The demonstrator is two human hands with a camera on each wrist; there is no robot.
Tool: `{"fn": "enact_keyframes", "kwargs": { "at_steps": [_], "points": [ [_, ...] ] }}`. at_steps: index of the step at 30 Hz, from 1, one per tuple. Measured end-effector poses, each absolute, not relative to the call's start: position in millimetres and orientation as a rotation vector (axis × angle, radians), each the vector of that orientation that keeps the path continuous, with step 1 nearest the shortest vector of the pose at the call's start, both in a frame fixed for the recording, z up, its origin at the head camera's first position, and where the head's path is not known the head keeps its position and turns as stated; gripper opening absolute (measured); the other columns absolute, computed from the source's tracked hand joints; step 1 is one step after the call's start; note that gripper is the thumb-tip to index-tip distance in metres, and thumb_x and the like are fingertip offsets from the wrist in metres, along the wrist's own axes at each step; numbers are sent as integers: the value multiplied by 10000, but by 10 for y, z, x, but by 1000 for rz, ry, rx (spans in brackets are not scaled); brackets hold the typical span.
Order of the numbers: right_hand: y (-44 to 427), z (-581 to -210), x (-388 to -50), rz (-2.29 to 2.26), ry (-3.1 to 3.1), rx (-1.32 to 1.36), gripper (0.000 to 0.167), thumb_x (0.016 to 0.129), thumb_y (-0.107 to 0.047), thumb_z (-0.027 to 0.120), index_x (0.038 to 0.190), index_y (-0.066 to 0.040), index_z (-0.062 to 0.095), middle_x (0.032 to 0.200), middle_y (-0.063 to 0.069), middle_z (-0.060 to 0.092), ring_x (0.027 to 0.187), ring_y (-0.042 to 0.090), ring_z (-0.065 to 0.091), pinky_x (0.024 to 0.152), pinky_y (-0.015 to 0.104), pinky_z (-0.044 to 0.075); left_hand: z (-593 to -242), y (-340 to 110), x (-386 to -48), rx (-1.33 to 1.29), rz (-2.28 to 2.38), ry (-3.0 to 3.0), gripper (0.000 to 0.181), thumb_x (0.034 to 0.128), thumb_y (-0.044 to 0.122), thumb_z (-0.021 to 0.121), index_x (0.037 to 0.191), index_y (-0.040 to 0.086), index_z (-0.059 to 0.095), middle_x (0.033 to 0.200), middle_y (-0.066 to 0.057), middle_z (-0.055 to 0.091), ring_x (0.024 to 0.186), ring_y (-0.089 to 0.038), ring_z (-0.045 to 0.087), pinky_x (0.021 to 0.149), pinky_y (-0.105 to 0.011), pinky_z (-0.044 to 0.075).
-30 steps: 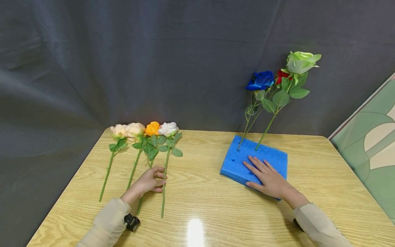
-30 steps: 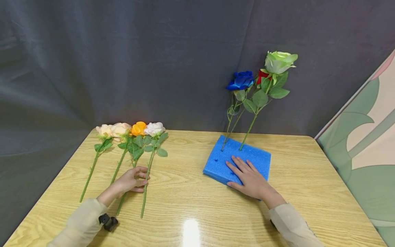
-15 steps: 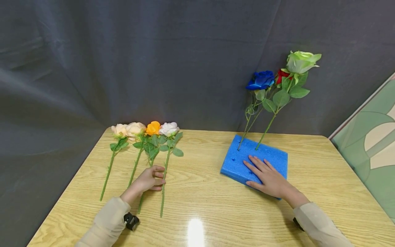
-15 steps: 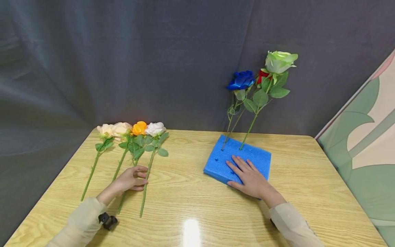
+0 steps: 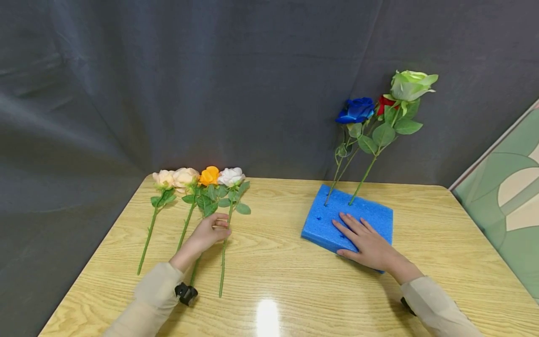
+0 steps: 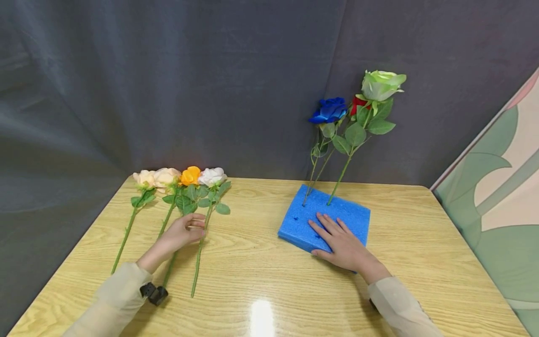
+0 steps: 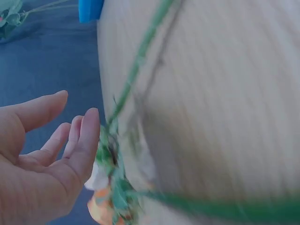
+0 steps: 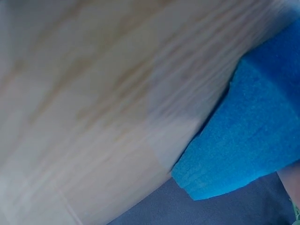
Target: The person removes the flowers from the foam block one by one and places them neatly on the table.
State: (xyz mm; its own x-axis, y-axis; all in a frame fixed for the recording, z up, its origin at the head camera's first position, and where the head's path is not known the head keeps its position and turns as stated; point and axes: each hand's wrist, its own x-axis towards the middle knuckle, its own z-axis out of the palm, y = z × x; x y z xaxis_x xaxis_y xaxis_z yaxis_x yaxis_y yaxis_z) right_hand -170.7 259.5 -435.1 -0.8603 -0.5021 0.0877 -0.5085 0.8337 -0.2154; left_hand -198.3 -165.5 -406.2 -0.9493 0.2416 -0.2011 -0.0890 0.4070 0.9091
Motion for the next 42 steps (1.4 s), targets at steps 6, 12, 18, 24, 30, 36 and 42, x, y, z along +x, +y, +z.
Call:
{"fn": "enact_keyframes", "kwargs": {
  "at_steps": [6, 12, 18, 24, 30, 36, 42],
  "points": [
    [2587, -4341, -1708, 371, -2985, 837, 702, 924, -460, 573, 1507, -171, 309, 1573, 181, 245, 1446, 383, 231, 1239, 433, 48, -4011, -1406, -2046, 236, 1597, 2330, 473, 942, 52, 556, 1378, -65, 414, 1266, -284, 519, 1057, -296, 604, 904, -399, 549],
    [2591, -4327, -1702, 367, -2984, 843, 686, 930, -458, 564, 1505, -179, 315, 1572, 171, 254, 1446, 381, 234, 1224, 474, 93, -3985, -1107, -2102, 298, 1620, 2285, 469, 941, 53, 561, 1380, -42, 424, 1270, -267, 521, 1103, -327, 587, 934, -434, 536],
    [2604, -4344, -1705, 354, -2977, 856, 675, 935, -457, 557, 1507, -195, 311, 1573, 159, 259, 1444, 378, 242, 1222, 476, 102, -3973, -861, -2156, 321, 1637, 2266, 460, 931, 37, 569, 1370, -28, 445, 1247, -269, 541, 1045, -302, 621, 907, -400, 551],
    [2607, -4334, -1707, 341, -2964, 875, 663, 937, -451, 556, 1502, -196, 323, 1570, 151, 271, 1439, 372, 260, 1226, 472, 94, -3951, -686, -2202, 333, 1670, 2232, 451, 932, 33, 570, 1364, -22, 456, 1254, -277, 541, 1057, -314, 625, 898, -382, 557],
    [2620, -4338, -1702, 309, -2938, 888, 654, 936, -442, 562, 1501, -212, 326, 1561, 148, 295, 1421, 354, 307, 1210, 493, 136, -3943, -505, -2237, 338, 1707, 2188, 447, 937, 38, 568, 1369, 0, 460, 1269, -265, 538, 1108, -337, 604, 922, -383, 547],
    [2647, -4356, -1683, 273, -2881, 921, 642, 936, -435, 564, 1496, -215, 338, 1546, 136, 333, 1413, 295, 344, 1246, 372, 45, -3966, -342, -2278, 355, 1724, 2166, 448, 932, 46, 579, 1365, 7, 469, 1261, -238, 552, 1112, -331, 603, 935, -406, 540],
    [2687, -4365, -1680, 251, -2815, 973, 645, 922, -419, 592, 1484, -201, 364, 1526, 124, 374, 1395, 283, 376, 1216, 202, -81, -3998, -218, -2295, 403, 1756, 2122, 450, 931, 42, 583, 1364, 2, 470, 1279, -258, 538, 1117, -322, 610, 965, -412, 528]
  ]
}}
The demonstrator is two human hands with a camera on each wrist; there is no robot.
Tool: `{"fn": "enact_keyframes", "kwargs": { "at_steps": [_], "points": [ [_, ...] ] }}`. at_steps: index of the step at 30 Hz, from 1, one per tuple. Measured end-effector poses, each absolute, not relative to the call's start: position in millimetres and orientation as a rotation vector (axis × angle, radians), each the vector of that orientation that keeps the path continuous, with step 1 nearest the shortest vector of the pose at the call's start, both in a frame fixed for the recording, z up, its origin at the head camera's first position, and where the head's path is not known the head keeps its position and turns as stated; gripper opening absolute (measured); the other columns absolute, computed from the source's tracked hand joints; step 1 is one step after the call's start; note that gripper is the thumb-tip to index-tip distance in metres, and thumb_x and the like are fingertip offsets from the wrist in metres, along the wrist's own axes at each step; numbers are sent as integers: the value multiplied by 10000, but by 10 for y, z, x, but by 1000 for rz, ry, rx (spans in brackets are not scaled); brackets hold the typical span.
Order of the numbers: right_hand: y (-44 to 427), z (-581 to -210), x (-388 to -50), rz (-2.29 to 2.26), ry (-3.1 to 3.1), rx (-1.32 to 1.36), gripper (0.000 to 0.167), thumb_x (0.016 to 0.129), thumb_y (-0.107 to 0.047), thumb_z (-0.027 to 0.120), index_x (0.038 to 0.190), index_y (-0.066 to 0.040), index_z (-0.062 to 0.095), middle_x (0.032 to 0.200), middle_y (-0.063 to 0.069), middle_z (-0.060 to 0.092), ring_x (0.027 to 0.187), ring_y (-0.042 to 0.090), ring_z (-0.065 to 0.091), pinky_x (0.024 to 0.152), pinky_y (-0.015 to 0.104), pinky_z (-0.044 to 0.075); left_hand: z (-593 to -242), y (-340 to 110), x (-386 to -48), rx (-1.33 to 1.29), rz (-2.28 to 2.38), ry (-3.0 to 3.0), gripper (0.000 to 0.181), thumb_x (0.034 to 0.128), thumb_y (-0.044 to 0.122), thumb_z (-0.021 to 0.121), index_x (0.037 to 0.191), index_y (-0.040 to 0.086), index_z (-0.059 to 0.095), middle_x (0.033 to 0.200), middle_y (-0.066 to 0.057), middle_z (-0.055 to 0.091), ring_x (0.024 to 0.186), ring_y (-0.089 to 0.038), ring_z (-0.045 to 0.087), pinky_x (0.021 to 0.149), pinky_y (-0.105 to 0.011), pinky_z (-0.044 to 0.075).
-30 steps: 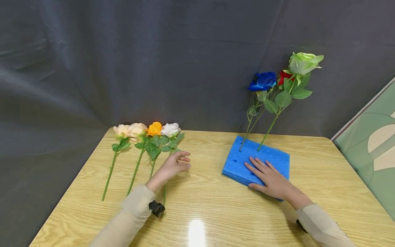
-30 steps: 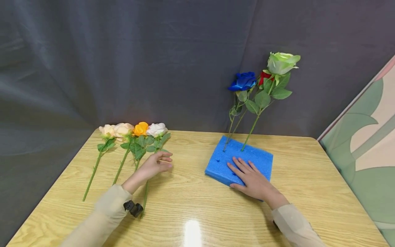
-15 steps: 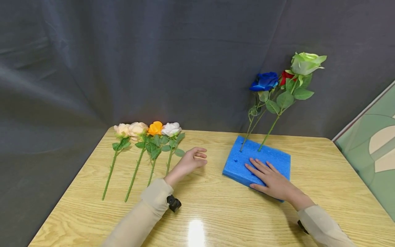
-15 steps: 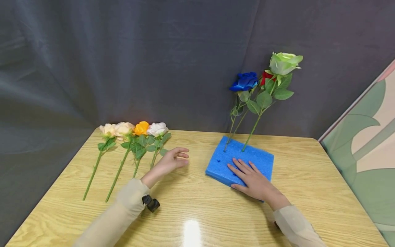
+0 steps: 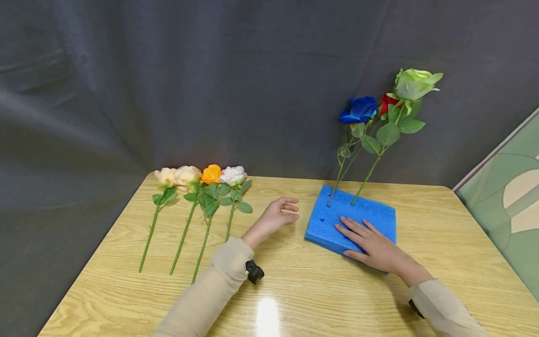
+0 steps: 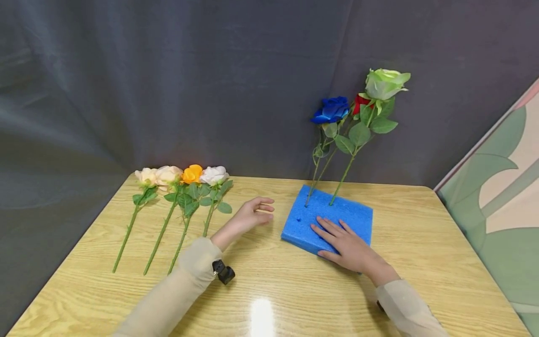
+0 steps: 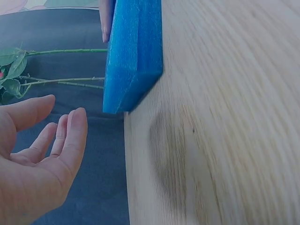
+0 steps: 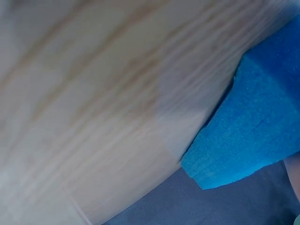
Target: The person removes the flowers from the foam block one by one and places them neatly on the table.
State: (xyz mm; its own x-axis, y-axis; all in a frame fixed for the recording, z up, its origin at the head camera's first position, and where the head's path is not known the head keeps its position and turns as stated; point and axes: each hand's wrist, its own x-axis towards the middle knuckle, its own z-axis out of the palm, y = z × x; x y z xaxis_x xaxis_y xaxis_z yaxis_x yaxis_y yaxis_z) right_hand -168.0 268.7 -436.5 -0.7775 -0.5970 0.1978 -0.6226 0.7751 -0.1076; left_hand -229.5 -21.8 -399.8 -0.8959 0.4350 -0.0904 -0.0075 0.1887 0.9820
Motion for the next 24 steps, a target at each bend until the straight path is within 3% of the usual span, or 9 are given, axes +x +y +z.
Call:
{"fn": "enact_keyframes", "kwargs": {
  "at_steps": [4, 9, 12, 17, 20, 24],
  "points": [
    [2708, -4362, -1697, 254, -2766, 1016, 647, 912, -406, 612, 1476, -191, 381, 1514, 120, 394, 1428, 210, 332, 1176, 134, -127, -3987, -156, -2298, 460, 1774, 2125, 425, 933, 60, 585, 1345, 16, 493, 1252, -224, 559, 1100, -264, 618, 917, -342, 551],
    [2758, -4373, -1712, 258, -2661, 1108, 641, 891, -356, 653, 1453, -153, 421, 1493, 116, 427, 1469, 11, 134, 1183, 131, -104, -3986, -36, -2334, 431, 1809, 2106, 435, 939, 39, 565, 1365, 19, 481, 1300, -231, 538, 1184, -321, 572, 958, -380, 534],
    [2794, -4382, -1713, 276, -2611, 1160, 640, 877, -309, 677, 1440, -122, 437, 1485, 120, 438, 1458, -49, 56, 1191, 134, -85, -4096, 45, -2414, 478, 1852, 2092, 431, 939, 86, 587, 1357, 35, 494, 1278, -191, 563, 1156, -275, 597, 918, -344, 550],
    [2841, -4379, -1701, 326, -2571, 1198, 662, 828, -218, 726, 1419, -87, 458, 1477, 120, 449, 1454, -66, 25, 1191, 122, -61, -4145, 192, -2462, 481, 1896, 2086, 439, 935, 39, 568, 1363, 1, 479, 1294, -200, 560, 1195, -300, 577, 919, -338, 547],
    [2853, -4367, -1689, 343, -2558, 1195, 680, 786, -170, 753, 1401, -76, 477, 1460, 128, 466, 1452, -62, 42, 1187, 108, -44, -4056, 282, -2425, 437, 1909, 2086, 456, 930, -34, 530, 1378, -39, 447, 1351, -247, 518, 1264, -366, 515, 1001, -389, 506],
    [2836, -4363, -1675, 370, -2626, 1094, 697, 804, -247, 748, 1416, -90, 453, 1446, 161, 459, 1480, 81, 168, 1168, 80, -48, -4032, 384, -2419, 440, 1946, 2087, 444, 932, -43, 524, 1371, -31, 462, 1369, -228, 521, 1283, -365, 498, 1045, -405, 472]
  ]
}}
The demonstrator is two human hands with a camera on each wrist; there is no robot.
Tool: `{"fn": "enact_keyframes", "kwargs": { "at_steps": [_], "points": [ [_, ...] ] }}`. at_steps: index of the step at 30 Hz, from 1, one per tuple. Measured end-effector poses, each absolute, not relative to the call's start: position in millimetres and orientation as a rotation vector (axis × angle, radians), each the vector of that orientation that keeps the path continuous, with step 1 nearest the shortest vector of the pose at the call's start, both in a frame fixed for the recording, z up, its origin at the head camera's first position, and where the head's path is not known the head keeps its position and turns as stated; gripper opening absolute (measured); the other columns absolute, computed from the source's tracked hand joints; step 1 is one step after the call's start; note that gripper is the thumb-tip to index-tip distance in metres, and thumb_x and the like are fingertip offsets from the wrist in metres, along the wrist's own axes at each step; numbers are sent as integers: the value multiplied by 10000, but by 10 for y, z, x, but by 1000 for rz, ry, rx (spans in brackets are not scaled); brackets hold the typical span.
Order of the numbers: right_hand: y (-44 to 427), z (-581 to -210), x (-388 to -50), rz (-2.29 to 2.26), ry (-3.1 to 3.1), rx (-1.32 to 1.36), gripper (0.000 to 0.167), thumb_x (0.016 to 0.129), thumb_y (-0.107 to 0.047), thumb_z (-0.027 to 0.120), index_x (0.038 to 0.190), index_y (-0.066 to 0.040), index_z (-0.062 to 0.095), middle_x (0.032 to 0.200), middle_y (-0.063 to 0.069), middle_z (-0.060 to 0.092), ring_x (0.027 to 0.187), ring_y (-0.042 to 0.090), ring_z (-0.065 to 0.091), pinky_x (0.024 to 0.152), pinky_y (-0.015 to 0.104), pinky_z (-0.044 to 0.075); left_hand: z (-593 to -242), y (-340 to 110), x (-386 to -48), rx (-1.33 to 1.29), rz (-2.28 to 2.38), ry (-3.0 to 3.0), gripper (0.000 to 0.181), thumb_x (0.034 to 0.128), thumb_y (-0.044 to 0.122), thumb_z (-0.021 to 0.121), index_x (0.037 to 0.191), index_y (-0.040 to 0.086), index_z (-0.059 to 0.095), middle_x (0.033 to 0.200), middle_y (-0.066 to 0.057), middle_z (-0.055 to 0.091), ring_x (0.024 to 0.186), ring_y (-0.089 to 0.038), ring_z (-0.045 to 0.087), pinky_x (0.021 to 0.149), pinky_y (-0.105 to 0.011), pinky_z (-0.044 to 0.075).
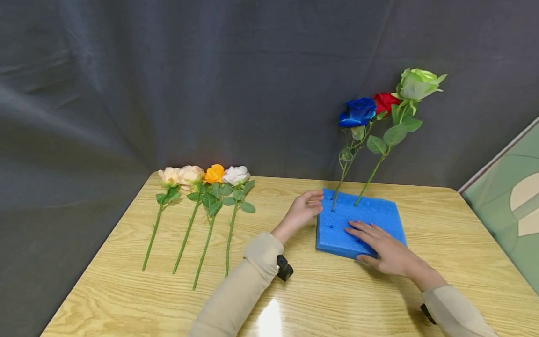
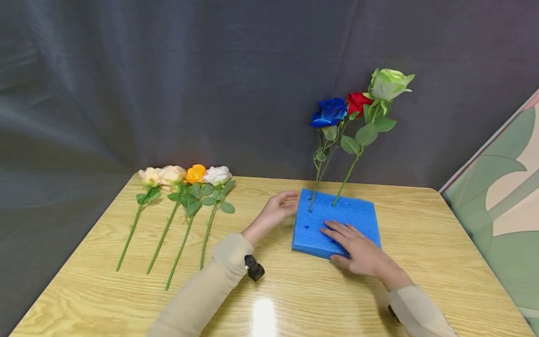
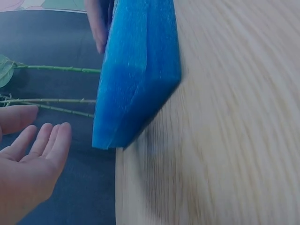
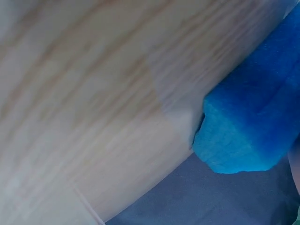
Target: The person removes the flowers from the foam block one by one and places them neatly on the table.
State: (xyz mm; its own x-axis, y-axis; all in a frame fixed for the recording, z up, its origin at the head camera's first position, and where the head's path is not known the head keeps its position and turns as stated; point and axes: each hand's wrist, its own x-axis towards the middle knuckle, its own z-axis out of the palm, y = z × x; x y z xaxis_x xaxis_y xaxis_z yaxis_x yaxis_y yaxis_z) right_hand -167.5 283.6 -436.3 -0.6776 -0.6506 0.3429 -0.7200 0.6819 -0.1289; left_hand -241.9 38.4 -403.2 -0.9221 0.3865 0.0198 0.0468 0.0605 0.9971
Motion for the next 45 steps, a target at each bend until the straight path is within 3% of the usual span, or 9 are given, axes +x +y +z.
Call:
{"fn": "enact_keyframes", "kwargs": {
  "at_steps": [3, 6, 10, 14, 24, 33, 40, 45],
  "points": [
    [2830, -4378, -1652, 423, -2738, 945, 734, 846, -341, 708, 1449, -67, 393, 1473, 209, 397, 1457, 267, 256, 1177, 109, -70, -4036, 448, -2398, 448, 1935, 2099, 438, 937, -35, 521, 1372, -8, 473, 1382, -198, 522, 1293, -342, 495, 1059, -390, 460],
    [2845, -4385, -1638, 467, -2852, 807, 790, 876, -400, 661, 1478, -20, 318, 1517, 250, 308, 1446, 383, 221, 1228, 253, -76, -4054, 504, -2388, 454, 1895, 2126, 440, 948, -17, 512, 1385, 17, 466, 1407, -173, 507, 1311, -318, 483, 1066, -362, 456],
    [2866, -4375, -1644, 460, -2951, 714, 845, 889, -459, 622, 1500, -6, 253, 1547, 254, 248, 1457, 407, 175, 1234, 471, -6, -4074, 566, -2391, 468, 1863, 2143, 461, 961, 5, 501, 1416, 36, 434, 1451, -153, 464, 1343, -299, 453, 1085, -348, 438],
    [2876, -4361, -1661, 462, -2988, 695, 859, 887, -475, 617, 1507, -16, 239, 1555, 242, 240, 1442, 424, 203, 1211, 538, 55, -4088, 618, -2411, 472, 1857, 2128, 490, 980, 28, 474, 1459, 67, 378, 1507, -99, 407, 1391, -255, 399, 1125, -356, 393],
    [2889, -4363, -1676, 464, -2987, 693, 872, 882, -482, 621, 1511, -22, 229, 1562, 236, 227, 1444, 422, 196, 1222, 509, 26, -4082, 699, -2444, 496, 1847, 2090, 550, 991, 24, 427, 1512, 89, 263, 1572, -69, 293, 1449, -243, 296, 1164, -367, 334],
    [2879, -4382, -1653, 459, -2962, 701, 863, 881, -475, 624, 1510, -27, 238, 1556, 234, 244, 1440, 418, 213, 1236, 447, -6, -4087, 768, -2435, 498, 1803, 2105, 555, 995, 28, 419, 1517, 117, 254, 1561, -64, 316, 1442, -231, 313, 1171, -374, 323],
    [2874, -4389, -1644, 440, -2942, 711, 857, 880, -475, 625, 1503, -18, 254, 1547, 239, 264, 1452, 386, 209, 1240, 382, -45, -4111, 781, -2446, 488, 1864, 2125, 447, 1010, 97, 450, 1449, 57, 379, 1440, -129, 482, 1358, -268, 440, 1101, -355, 420],
    [2880, -4382, -1657, 417, -2922, 719, 853, 880, -475, 625, 1500, -17, 261, 1541, 241, 276, 1472, 337, 189, 1241, 356, -49, -4133, 777, -2475, 445, 2013, 2136, 319, 993, 152, 515, 1268, -7, 551, 1248, -174, 611, 1177, -263, 586, 974, -274, 503]
  ]
}}
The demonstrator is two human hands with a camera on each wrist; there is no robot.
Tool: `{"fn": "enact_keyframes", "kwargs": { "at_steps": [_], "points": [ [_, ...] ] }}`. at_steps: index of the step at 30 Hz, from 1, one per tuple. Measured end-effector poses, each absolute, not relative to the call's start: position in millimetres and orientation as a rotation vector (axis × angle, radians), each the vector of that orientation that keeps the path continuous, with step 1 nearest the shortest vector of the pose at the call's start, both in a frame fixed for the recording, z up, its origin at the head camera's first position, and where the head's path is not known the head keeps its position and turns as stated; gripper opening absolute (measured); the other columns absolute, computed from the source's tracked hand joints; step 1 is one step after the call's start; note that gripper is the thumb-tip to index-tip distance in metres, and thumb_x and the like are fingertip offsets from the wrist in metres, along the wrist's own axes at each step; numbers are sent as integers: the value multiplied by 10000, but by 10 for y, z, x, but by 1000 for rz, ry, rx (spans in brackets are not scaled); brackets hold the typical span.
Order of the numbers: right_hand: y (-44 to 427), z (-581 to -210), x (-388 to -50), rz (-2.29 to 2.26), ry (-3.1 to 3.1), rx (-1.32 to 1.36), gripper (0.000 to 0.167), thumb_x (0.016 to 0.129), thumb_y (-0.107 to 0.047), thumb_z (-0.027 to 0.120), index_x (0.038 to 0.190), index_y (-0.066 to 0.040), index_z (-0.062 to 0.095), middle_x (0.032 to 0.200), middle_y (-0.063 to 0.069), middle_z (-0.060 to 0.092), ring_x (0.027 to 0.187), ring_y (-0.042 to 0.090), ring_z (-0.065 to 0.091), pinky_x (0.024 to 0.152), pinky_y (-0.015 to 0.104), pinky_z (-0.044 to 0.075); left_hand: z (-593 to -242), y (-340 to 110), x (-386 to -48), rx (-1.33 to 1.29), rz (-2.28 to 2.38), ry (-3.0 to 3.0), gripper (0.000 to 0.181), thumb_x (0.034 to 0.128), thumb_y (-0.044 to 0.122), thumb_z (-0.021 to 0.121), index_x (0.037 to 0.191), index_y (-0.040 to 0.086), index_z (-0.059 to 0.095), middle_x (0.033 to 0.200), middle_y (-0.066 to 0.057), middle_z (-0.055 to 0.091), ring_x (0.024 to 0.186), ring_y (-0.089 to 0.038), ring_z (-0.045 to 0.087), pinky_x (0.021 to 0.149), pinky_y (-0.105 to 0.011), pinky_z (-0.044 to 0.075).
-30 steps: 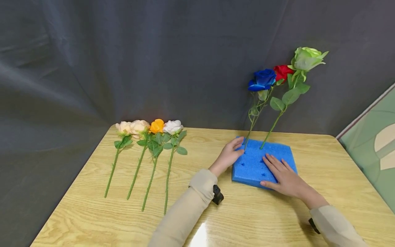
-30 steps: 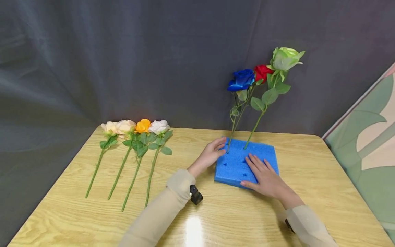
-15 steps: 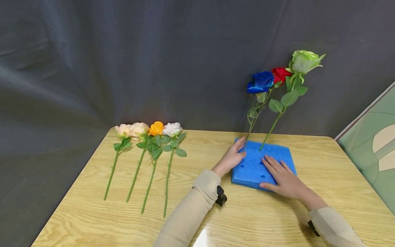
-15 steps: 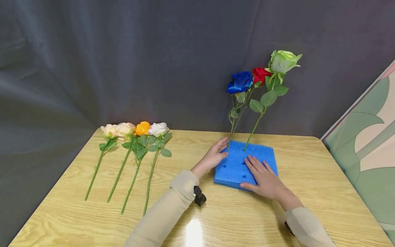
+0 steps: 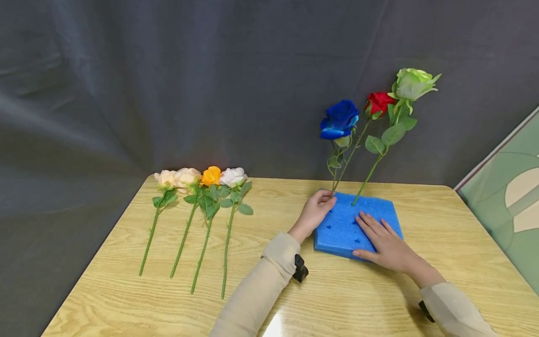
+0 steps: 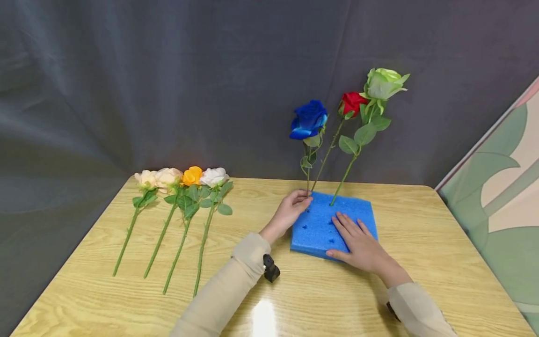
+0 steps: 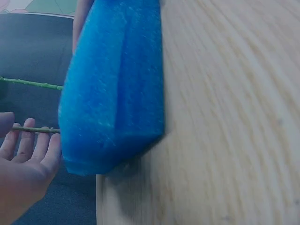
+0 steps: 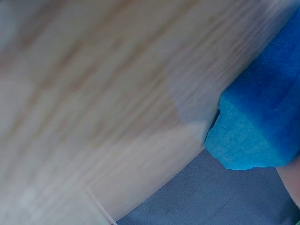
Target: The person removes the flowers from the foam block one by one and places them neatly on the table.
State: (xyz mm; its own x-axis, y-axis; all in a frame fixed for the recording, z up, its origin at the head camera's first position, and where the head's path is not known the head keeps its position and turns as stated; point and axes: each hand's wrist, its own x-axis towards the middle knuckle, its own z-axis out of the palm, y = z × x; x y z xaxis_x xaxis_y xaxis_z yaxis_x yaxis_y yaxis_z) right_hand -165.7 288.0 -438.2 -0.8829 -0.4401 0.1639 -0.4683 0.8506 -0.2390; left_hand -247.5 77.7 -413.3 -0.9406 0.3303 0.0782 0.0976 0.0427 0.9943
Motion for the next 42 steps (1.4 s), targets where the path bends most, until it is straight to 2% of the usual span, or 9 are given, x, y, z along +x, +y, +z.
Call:
{"fn": "enact_keyframes", "kwargs": {
  "at_steps": [3, 9, 13, 15, 21, 27, 32, 37, 42],
  "points": [
    [2879, -4375, -1663, 411, -2924, 721, 854, 881, -477, 623, 1501, -18, 258, 1542, 241, 272, 1484, 309, 166, 1241, 355, -49, -4155, 762, -2493, 424, 2068, 2153, 274, 984, 168, 536, 1178, -10, 613, 1191, -170, 640, 1100, -245, 614, 916, -238, 515],
    [2876, -4372, -1657, 414, -2917, 728, 857, 880, -477, 624, 1502, -17, 255, 1545, 241, 267, 1494, 278, 142, 1236, 321, -80, -4184, 725, -2506, 378, 2144, 2152, 252, 979, 158, 539, 1132, -15, 641, 1145, -191, 645, 990, -215, 631, 840, -257, 552],
    [2871, -4390, -1654, 407, -2899, 734, 858, 874, -475, 632, 1500, -18, 265, 1540, 241, 279, 1494, 270, 150, 1230, 288, -96, -4176, 710, -2500, 360, 2155, 2167, 245, 980, 153, 535, 1112, -27, 636, 1104, -223, 638, 930, -197, 634, 794, -223, 553],
    [2869, -4400, -1655, 414, -2902, 732, 857, 873, -474, 634, 1502, -24, 263, 1542, 238, 276, 1486, 297, 167, 1231, 297, -92, -4164, 705, -2492, 373, 2138, 2202, 245, 983, 153, 527, 1110, -28, 633, 1094, -229, 639, 926, -204, 638, 781, -203, 546],
    [2869, -4418, -1652, 441, -2930, 710, 858, 872, -484, 632, 1507, -43, 260, 1551, 229, 261, 1445, 389, 222, 1239, 422, -8, -4144, 713, -2480, 451, 2104, 2323, 235, 985, 134, 515, 1101, -34, 632, 1075, -214, 657, 958, -288, 666, 799, -190, 548],
    [2879, -4413, -1663, 425, -2911, 714, 843, 866, -486, 637, 1506, -68, 279, 1551, 221, 267, 1455, 361, 218, 1226, 471, 53, -4074, 723, -2481, 462, 2182, 2288, 244, 994, 143, 497, 1123, -30, 610, 1092, -213, 636, 997, -343, 670, 835, -223, 569],
    [2882, -4400, -1657, 426, -2930, 702, 827, 863, -488, 640, 1502, -88, 299, 1554, 220, 261, 1422, 420, 251, 1197, 534, 109, -3988, 676, -2468, 466, 2219, 2199, 273, 997, 167, 494, 1179, -14, 587, 1116, -224, 611, 1020, -370, 651, 861, -284, 577],
    [2876, -4387, -1643, 448, -2976, 681, 820, 868, -495, 631, 1504, -100, 299, 1563, 220, 238, 1415, 446, 244, 1180, 569, 122, -3936, 600, -2409, 467, 2191, 2151, 296, 1003, 133, 479, 1284, 65, 543, 1118, -249, 598, 987, -336, 658, 819, -301, 592],
    [2866, -4368, -1658, 450, -2995, 681, 821, 869, -502, 626, 1506, -106, 295, 1566, 218, 230, 1428, 434, 223, 1164, 591, 135, -3909, 534, -2353, 465, 2173, 2079, 366, 998, 92, 480, 1364, 110, 471, 1131, -289, 588, 969, -399, 646, 804, -366, 599]
  ]
}}
